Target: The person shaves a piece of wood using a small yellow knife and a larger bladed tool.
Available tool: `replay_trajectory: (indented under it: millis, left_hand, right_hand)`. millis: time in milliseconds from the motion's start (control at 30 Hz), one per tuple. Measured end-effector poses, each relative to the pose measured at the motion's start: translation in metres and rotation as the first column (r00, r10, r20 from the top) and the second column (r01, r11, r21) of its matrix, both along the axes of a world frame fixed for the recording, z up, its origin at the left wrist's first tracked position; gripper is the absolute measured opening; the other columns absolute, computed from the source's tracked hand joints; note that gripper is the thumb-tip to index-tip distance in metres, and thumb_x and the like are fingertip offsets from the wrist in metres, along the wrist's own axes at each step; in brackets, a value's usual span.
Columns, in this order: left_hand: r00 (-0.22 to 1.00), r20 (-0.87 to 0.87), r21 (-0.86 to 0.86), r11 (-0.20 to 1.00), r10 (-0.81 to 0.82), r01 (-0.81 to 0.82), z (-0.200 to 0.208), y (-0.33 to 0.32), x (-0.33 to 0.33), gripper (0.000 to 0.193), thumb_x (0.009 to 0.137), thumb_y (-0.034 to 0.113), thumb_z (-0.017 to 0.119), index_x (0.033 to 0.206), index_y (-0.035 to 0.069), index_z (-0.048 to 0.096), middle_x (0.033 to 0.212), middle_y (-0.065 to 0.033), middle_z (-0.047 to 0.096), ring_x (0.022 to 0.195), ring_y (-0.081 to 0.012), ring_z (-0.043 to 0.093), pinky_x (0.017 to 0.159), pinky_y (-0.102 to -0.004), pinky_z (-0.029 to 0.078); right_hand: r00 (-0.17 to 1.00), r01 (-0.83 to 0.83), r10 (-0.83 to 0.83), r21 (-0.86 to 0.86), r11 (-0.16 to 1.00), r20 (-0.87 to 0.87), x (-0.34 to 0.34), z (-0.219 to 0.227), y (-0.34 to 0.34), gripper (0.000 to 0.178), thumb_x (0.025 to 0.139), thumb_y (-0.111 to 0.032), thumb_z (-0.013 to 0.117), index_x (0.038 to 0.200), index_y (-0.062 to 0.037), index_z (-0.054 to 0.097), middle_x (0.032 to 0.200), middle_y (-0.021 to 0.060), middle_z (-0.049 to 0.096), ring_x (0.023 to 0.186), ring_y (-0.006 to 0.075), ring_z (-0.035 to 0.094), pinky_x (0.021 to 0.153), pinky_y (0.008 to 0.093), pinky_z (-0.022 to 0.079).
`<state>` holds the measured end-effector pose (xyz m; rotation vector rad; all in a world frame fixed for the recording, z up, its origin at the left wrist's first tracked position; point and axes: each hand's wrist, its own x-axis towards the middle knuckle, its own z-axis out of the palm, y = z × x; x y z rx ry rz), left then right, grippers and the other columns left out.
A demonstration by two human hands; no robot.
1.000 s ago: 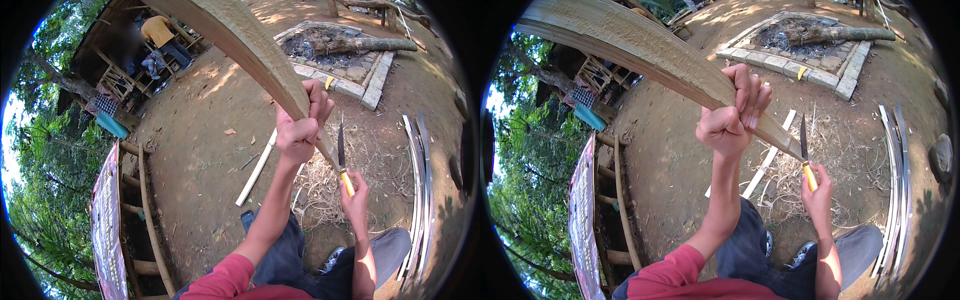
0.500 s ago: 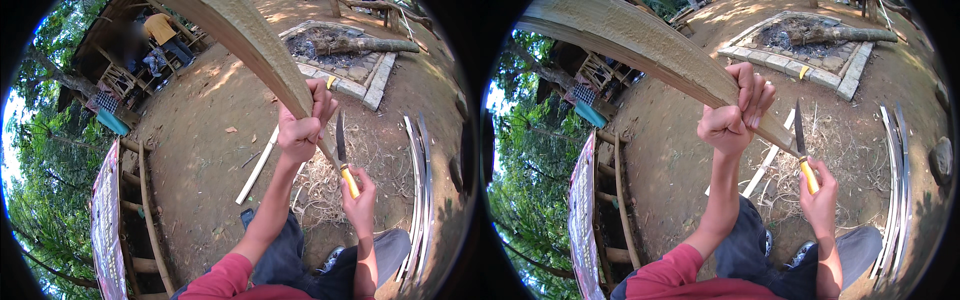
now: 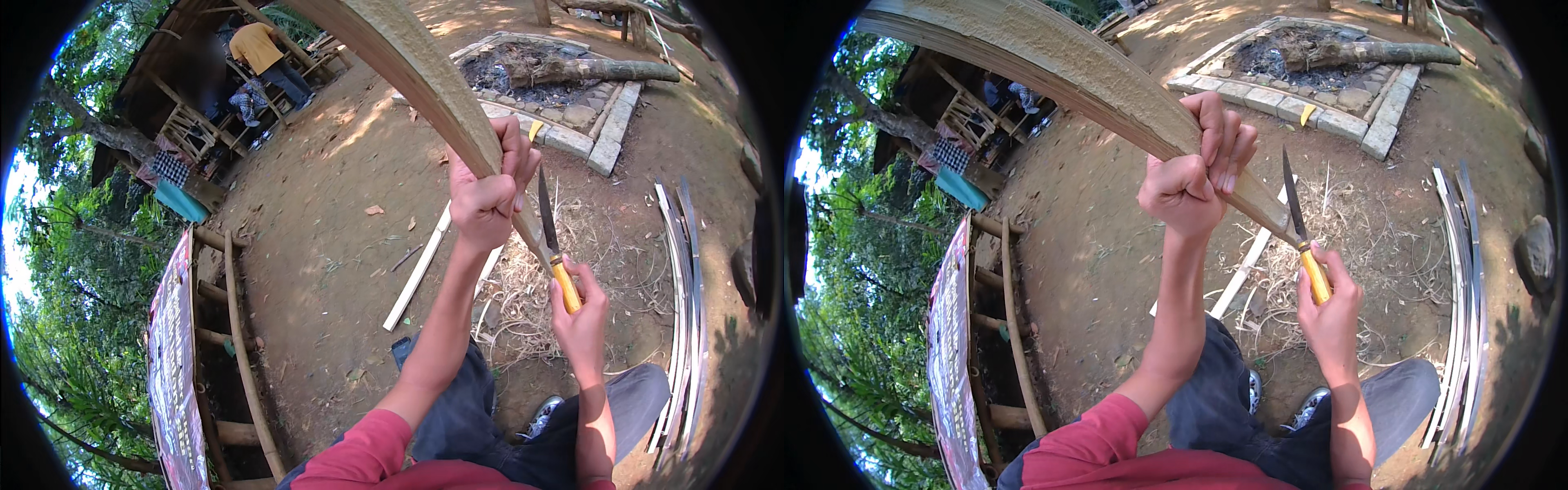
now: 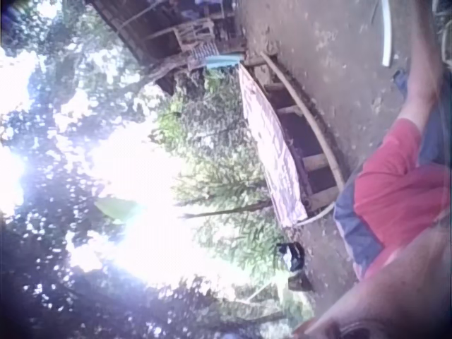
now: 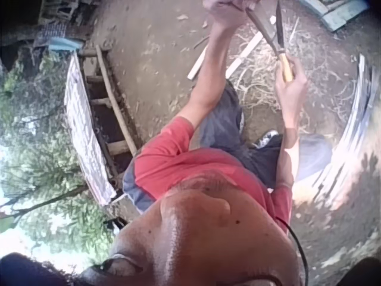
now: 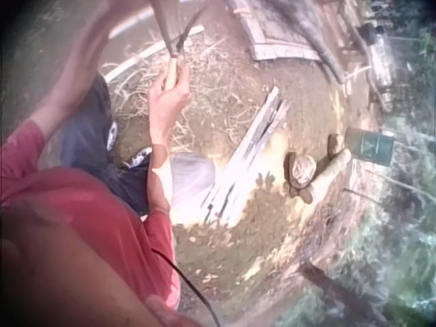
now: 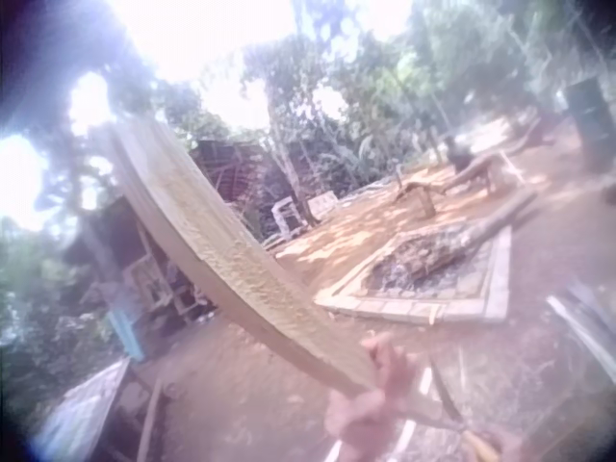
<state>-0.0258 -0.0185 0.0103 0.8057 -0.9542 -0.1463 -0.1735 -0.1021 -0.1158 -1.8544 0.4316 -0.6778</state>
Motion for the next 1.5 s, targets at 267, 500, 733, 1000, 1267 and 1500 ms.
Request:
replay_trajectory:
  millis: [267,500,733,1000,1267,1500]
  left_hand:
    - [0.999,0.024,0.013,0.999,-0.040,0.040,-0.003,0.006,0.000,0.009,0.053,0.009,0.040,0.059,0.009,0.033,0.046,0.0016,0.030,0.037,-0.0089,0.024,0.040,-0.0230,0.022]
    - [0.998,0.065,0.040,0.999,0.005,-0.007,0.006,0.011,0.010,0.010,0.050,0.009,0.041,0.058,0.009,0.034,0.044,0.0002,0.029,0.035,-0.0099,0.021,0.038,-0.0211,0.026]
    - [0.999,-0.033,0.017,0.999,-0.030,0.031,-0.002,0.011,0.013,0.016,0.044,0.009,0.038,0.059,0.008,0.032,0.045,-0.0006,0.030,0.036,-0.0104,0.022,0.036,-0.0198,0.024]
    - [0.995,-0.011,0.049,0.994,-0.095,0.095,0.001,0.004,0.006,0.019,0.042,0.010,0.041,0.059,0.009,0.032,0.045,-0.0007,0.030,0.037,-0.0104,0.024,0.037,-0.0181,0.027]
    - [0.999,0.021,0.024,0.999,-0.032,0.031,-0.002,0.007,0.014,0.018,0.044,0.011,0.043,0.059,0.009,0.034,0.045,-0.0009,0.032,0.038,-0.0114,0.027,0.037,-0.0195,0.029]
    - [0.999,0.008,0.004,0.999,-0.038,0.038,0.002,-0.009,-0.004,0.013,0.046,0.007,0.038,0.058,0.008,0.032,0.045,-0.0010,0.030,0.038,-0.0120,0.026,0.040,-0.0233,0.025]
  right_hand:
    - [0.999,0.049,-0.047,-0.160,0.986,0.012,0.010,-0.023,-0.008,0.027,0.084,0.000,0.060,0.111,0.0026,0.060,0.077,0.0177,0.066,0.067,0.0167,0.066,0.058,0.0295,0.047]
    - [0.989,-0.050,0.043,0.044,0.998,0.140,0.007,0.000,0.005,0.025,0.083,0.000,0.062,0.108,0.0025,0.060,0.080,0.0212,0.068,0.069,0.0284,0.070,0.060,0.0348,0.051]
    - [0.988,-0.054,0.053,-0.002,0.999,0.142,0.000,-0.014,-0.010,0.027,0.084,0.000,0.061,0.111,0.0035,0.059,0.078,0.0229,0.067,0.061,0.0344,0.067,0.055,0.0389,0.052]
    - [0.990,-0.067,0.067,-0.003,0.998,0.121,-0.011,-0.012,-0.026,0.028,0.086,0.000,0.058,0.114,0.0048,0.056,0.083,0.0246,0.067,0.068,0.0354,0.068,0.059,0.0392,0.054]
    - [0.987,-0.053,0.059,-0.048,0.997,0.150,0.013,-0.020,-0.005,0.030,0.087,-0.001,0.059,0.116,0.0037,0.056,0.086,0.0240,0.067,0.070,0.0361,0.068,0.058,0.0412,0.052]
    - [0.997,0.028,-0.020,-0.113,0.993,0.070,0.002,0.005,0.001,0.028,0.087,0.001,0.057,0.115,0.0020,0.057,0.084,0.0231,0.068,0.076,0.0364,0.069,0.063,0.0391,0.053]
